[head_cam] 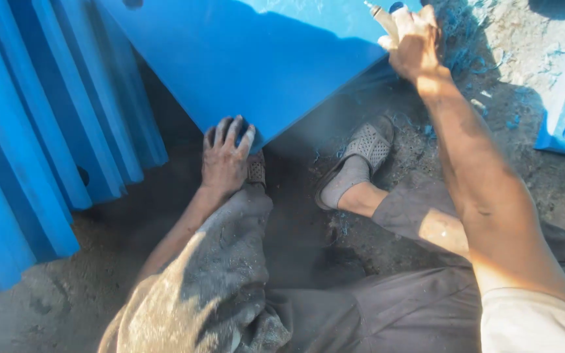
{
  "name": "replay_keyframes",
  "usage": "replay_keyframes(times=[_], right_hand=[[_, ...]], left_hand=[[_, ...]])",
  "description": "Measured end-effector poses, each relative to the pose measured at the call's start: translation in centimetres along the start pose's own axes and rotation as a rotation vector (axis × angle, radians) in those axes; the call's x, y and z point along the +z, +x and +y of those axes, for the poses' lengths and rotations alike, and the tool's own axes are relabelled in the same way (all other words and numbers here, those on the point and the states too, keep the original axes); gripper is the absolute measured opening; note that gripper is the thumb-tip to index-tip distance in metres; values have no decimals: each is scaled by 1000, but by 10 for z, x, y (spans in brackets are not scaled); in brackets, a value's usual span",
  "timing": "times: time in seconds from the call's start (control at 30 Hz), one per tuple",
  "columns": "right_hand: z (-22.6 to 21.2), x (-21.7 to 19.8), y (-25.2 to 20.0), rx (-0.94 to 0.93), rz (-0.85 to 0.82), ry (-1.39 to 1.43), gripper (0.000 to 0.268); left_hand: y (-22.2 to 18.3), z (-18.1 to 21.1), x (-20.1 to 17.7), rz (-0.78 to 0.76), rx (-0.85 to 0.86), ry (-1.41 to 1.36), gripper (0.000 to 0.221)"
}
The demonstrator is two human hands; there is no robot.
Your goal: Deburring and cleaning edges of blue molded plastic parts using a hand-held scraping tool.
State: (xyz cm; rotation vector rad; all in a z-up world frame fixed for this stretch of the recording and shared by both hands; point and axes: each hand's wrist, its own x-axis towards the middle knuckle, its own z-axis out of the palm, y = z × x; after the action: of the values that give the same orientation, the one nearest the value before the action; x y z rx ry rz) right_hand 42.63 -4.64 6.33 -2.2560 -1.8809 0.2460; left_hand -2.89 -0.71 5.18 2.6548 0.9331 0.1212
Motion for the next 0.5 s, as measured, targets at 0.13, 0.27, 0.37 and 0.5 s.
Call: replay_keyframes(times=[0.13, 0.27, 0.37, 0.5], right_hand=[[33, 64, -52, 62, 39, -403, 60], [-71, 7, -89, 252, -280, 156, 44], [-86, -5, -110, 169, -291, 379, 41], [-81, -41, -111, 197, -425, 289, 56]], left_hand=[[-7, -40, -25, 20, -1, 48, 58], [1, -123, 8, 72, -109, 204, 32], [42, -95, 23, 171, -139, 235, 52], [71, -23, 15, -139, 40, -41, 113]])
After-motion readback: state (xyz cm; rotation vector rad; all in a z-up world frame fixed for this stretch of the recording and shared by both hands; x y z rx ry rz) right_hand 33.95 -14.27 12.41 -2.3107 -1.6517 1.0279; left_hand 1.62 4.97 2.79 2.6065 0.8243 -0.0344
